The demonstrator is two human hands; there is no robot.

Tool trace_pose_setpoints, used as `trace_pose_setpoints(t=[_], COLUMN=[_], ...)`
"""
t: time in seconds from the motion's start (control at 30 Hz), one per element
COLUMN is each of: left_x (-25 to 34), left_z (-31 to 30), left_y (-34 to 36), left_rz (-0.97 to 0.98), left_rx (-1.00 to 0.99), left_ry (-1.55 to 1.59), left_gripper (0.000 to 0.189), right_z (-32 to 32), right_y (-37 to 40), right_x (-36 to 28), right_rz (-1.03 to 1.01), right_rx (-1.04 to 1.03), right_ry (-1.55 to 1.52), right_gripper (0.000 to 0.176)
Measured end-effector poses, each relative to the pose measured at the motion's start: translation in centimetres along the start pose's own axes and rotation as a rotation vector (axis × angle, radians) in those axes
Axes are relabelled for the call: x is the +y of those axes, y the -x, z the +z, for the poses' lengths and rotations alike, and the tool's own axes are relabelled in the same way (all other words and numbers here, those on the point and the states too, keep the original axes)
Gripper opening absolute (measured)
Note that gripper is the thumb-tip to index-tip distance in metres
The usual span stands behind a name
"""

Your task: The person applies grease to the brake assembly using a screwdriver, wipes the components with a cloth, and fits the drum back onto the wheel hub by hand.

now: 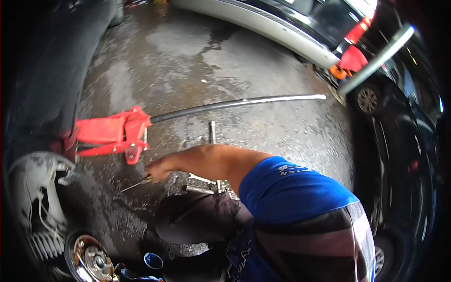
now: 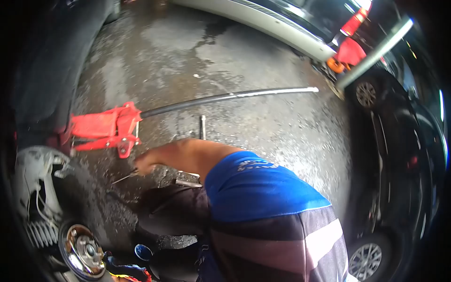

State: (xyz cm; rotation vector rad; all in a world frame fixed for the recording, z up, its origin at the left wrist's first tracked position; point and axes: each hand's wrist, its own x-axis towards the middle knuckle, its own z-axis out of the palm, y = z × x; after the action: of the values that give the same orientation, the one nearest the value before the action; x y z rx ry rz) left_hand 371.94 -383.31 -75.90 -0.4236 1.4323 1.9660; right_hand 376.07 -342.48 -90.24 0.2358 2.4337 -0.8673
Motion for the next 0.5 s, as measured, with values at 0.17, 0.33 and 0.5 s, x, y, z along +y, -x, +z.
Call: trace_pose_setpoints(t=[0.17,0.33,0.5], left_x=[-1.1,-1.6,-1.5], left_z=[4.9,7.6,8.4], left_y=[-1.5,-1.9,-1.6], left_rz=[-0.079,-0.115,-0.131], left_rx=[-0.057,-0.050,0.009], left_ry=[-0.139,-0.231,-0.275], left_gripper=[0.020,0.015,0.016], right_z=[8.6,15.8,20.6], right_y=[16.0,30.2,48.1], right_x=[12.2,15.3,41.2], right_rz=[0.621,0.914,1.498], right_rx=[0.178,0.258,0.556], right_ry=[-0.838,-0.615,-0.291], right_gripper=[0.033,0.071,0.038])
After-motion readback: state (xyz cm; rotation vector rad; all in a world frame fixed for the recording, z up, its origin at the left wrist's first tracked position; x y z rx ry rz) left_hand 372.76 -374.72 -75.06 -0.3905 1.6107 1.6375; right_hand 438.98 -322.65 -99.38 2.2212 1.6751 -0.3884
